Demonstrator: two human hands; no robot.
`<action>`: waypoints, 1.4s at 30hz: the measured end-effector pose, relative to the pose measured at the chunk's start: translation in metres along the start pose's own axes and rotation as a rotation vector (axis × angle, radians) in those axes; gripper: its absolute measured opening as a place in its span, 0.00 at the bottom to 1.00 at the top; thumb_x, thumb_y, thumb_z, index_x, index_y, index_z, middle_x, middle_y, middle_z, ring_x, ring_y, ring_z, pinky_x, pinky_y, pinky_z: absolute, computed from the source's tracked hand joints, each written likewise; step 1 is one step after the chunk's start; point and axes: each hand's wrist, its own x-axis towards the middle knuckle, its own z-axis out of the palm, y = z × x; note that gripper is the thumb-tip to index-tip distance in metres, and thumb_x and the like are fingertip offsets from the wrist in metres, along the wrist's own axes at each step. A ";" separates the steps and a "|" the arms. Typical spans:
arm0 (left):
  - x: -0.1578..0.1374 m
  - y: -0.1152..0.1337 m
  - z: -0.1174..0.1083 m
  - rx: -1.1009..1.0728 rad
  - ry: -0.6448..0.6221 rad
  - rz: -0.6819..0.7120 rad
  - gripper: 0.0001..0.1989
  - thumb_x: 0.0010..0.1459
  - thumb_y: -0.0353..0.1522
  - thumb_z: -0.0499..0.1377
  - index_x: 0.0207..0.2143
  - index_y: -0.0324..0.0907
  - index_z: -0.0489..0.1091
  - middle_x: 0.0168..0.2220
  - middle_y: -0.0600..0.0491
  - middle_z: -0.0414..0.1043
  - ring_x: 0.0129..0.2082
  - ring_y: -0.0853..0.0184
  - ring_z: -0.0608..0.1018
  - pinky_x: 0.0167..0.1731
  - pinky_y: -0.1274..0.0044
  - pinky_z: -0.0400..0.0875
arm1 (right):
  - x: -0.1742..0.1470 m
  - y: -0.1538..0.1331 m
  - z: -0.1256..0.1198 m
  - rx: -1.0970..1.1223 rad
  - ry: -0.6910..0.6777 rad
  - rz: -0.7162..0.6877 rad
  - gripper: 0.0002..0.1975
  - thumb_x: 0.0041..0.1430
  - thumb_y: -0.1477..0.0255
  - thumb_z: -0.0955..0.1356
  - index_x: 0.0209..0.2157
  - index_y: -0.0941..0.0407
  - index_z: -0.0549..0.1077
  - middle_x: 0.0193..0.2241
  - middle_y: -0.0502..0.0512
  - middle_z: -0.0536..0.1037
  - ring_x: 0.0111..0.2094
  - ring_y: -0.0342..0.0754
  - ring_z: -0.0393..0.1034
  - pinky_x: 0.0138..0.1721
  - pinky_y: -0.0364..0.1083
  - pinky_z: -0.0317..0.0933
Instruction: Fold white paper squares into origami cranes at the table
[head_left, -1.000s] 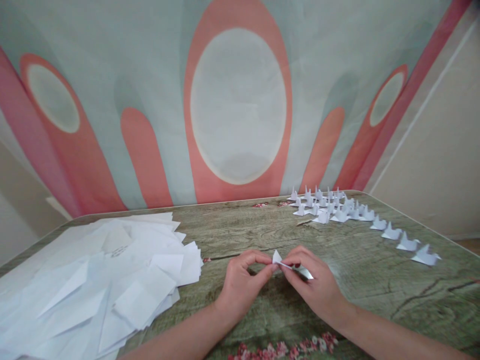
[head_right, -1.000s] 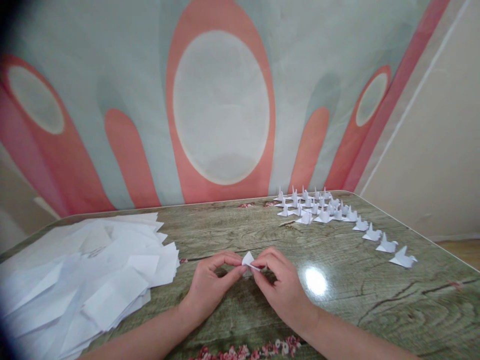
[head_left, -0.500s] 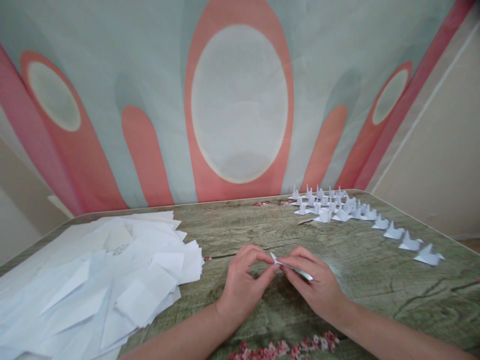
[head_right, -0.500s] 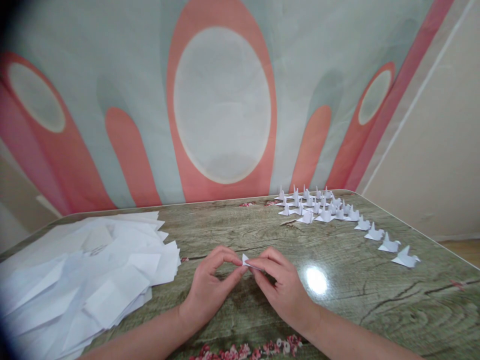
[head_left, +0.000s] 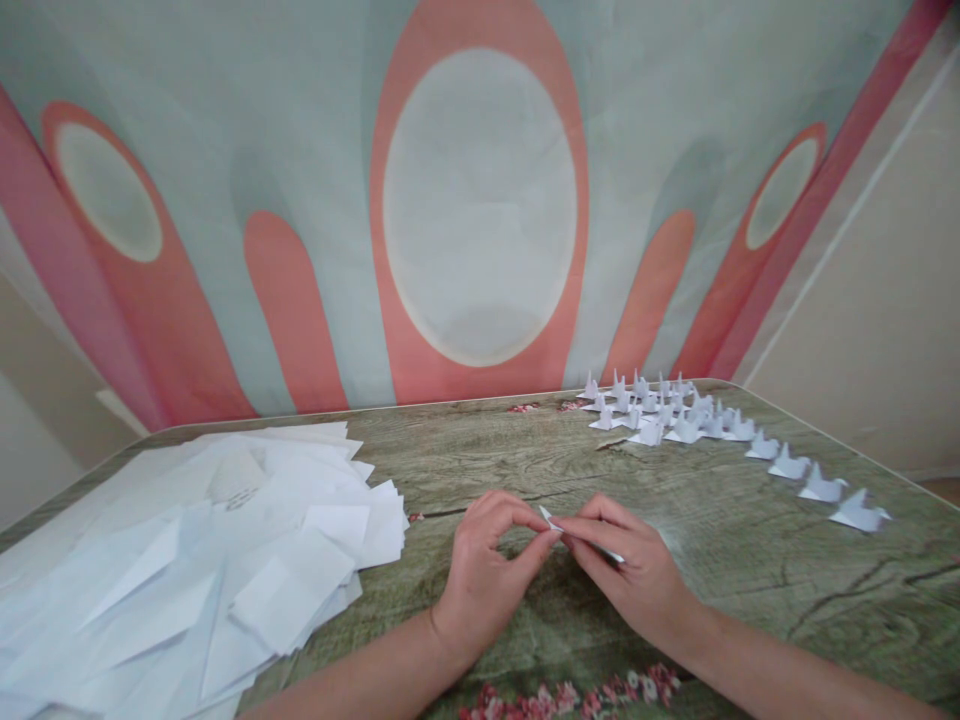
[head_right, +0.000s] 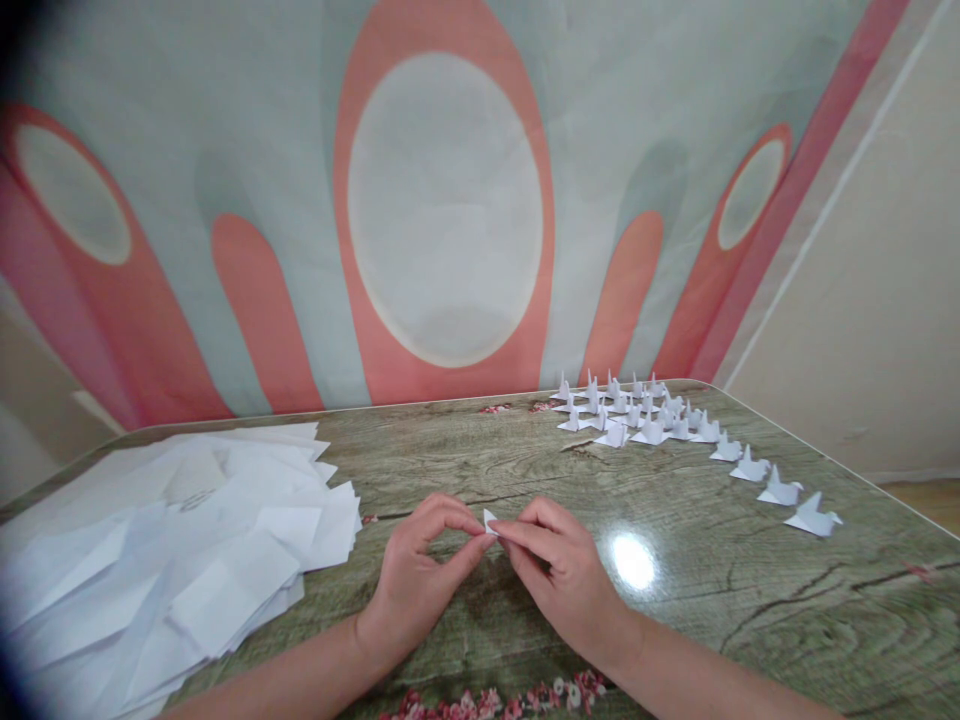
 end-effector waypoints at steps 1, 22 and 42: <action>0.000 0.000 0.000 0.001 0.005 0.001 0.03 0.50 0.29 0.62 0.25 0.41 0.70 0.26 0.55 0.71 0.29 0.68 0.73 0.35 0.75 0.64 | 0.000 0.000 0.000 -0.002 0.002 -0.001 0.16 0.57 0.80 0.63 0.44 0.50 0.73 0.25 0.50 0.65 0.27 0.42 0.62 0.27 0.41 0.58; 0.002 0.002 -0.003 -0.042 -0.025 -0.026 0.02 0.50 0.29 0.62 0.25 0.41 0.72 0.27 0.53 0.73 0.30 0.67 0.73 0.36 0.74 0.66 | -0.003 0.003 -0.002 -0.061 -0.025 -0.026 0.17 0.57 0.79 0.63 0.46 0.49 0.72 0.25 0.50 0.65 0.27 0.43 0.62 0.27 0.42 0.58; 0.001 -0.008 0.003 -0.084 -0.123 -0.057 0.03 0.52 0.28 0.59 0.30 0.43 0.72 0.37 0.51 0.73 0.43 0.65 0.72 0.46 0.71 0.64 | 0.002 -0.001 -0.003 0.059 -0.064 0.209 0.10 0.59 0.70 0.63 0.38 0.54 0.75 0.24 0.50 0.67 0.27 0.43 0.64 0.29 0.41 0.59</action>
